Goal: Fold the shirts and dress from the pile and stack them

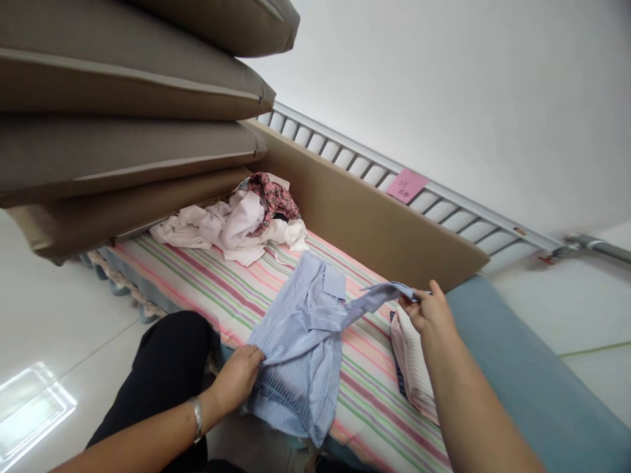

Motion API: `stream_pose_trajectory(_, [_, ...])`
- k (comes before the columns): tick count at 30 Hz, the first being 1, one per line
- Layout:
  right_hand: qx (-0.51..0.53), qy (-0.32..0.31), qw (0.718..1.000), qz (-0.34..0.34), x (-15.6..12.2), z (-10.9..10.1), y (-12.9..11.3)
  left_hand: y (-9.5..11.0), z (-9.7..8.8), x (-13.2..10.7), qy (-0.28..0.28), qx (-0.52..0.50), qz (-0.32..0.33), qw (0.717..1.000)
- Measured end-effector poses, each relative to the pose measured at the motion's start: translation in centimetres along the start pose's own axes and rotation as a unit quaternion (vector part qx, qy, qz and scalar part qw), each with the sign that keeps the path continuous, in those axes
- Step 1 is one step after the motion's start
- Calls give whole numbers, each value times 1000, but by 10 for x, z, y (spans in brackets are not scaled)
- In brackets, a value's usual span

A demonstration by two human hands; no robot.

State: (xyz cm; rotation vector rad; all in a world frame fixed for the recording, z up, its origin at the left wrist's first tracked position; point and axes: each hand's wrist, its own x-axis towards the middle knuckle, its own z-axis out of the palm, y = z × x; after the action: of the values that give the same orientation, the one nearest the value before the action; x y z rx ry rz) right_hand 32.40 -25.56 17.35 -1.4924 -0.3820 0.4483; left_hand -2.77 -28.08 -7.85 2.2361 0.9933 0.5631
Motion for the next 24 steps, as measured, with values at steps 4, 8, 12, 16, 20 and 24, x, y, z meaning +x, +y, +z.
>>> stream_pose_trajectory(4, [-22, -16, 1000, -11, 3, -5, -1, -3, 1, 0, 8, -23, 6, 1000])
stream_pose_trajectory(8, [-53, -43, 997, -34, 5, -14, -3, -7, 3, 1, 10, -47, 14, 999])
stream_pose_trajectory(12, [-134, -69, 986, -70, 9, -23, -3, -8, 2, 1, 14, -53, 15, 998])
stream_pose_trajectory(16, [-302, -40, 946, -113, 17, -31, -6, -8, 1, 1, 21, -61, 17, 998])
stream_pose_trajectory(20, [-468, -32, 871, -148, 21, -35, -16, -10, 3, 0, 30, -68, 17, 997])
stream_pose_trajectory(24, [-560, -36, 809, -178, 26, -39, -26, -13, 2, -1, 32, -70, 28, 997])
